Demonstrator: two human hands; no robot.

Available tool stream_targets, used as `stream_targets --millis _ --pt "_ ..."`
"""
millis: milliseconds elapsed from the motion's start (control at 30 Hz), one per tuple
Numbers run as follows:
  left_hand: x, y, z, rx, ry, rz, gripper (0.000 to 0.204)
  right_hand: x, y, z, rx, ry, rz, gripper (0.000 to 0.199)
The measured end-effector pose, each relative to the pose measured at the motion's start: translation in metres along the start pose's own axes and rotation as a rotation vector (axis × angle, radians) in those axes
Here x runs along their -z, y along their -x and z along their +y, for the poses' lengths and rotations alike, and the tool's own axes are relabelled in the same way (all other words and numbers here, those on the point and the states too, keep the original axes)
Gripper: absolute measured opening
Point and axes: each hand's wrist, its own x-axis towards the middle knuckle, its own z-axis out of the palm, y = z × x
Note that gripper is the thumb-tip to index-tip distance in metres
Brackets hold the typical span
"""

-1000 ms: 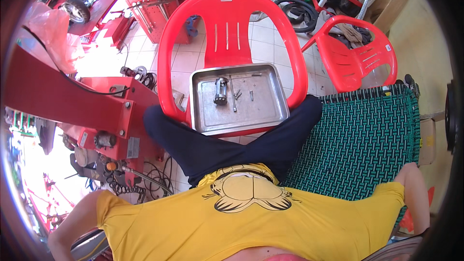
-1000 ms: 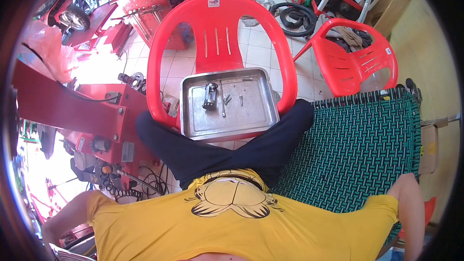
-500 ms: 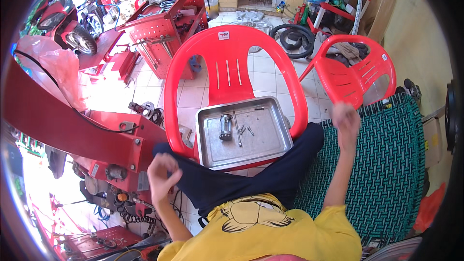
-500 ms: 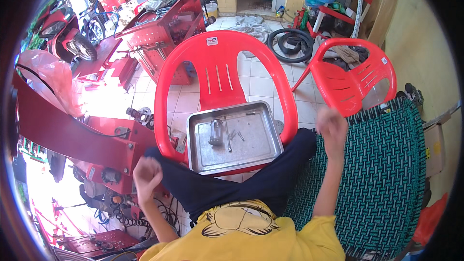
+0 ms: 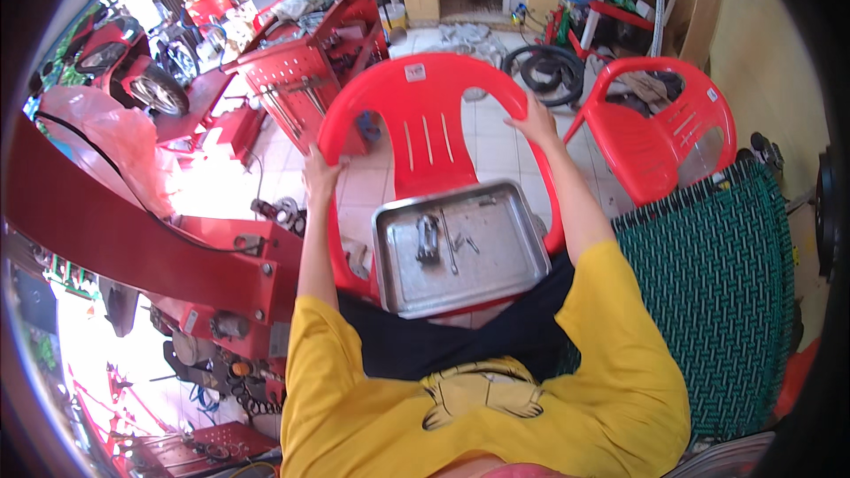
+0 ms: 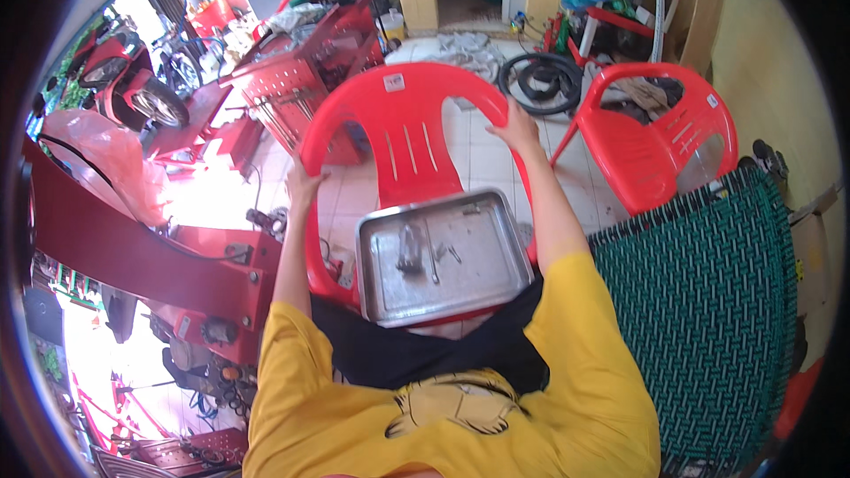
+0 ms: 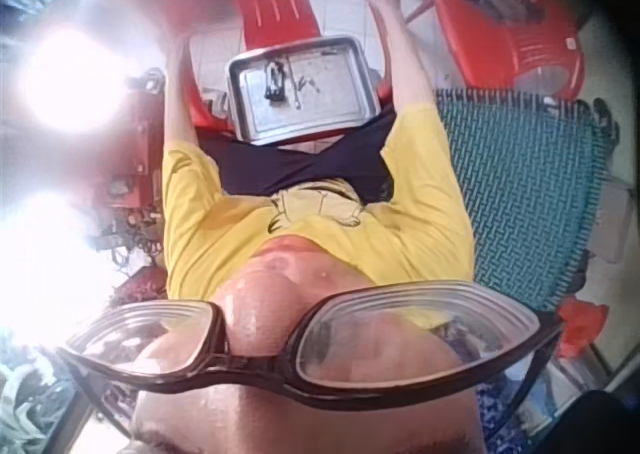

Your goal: The person disassembles a mechanical part by hand while holding it over a metal tray on their lap, unscrewing a long bolt and removing internal components.

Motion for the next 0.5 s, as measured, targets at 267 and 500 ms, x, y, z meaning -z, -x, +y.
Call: stream_targets --millis 267,500 --pt "-0.002 -0.004 -0.024 -0.141 -0.047 0.156 0.069 0.016 0.012 -0.013 -0.035 0.005 0.047 0.075" --pt "0.004 0.001 -0.018 -0.121 0.018 0.113 0.081 0.021 0.014 -0.014 -0.045 -0.072 0.046 0.078"
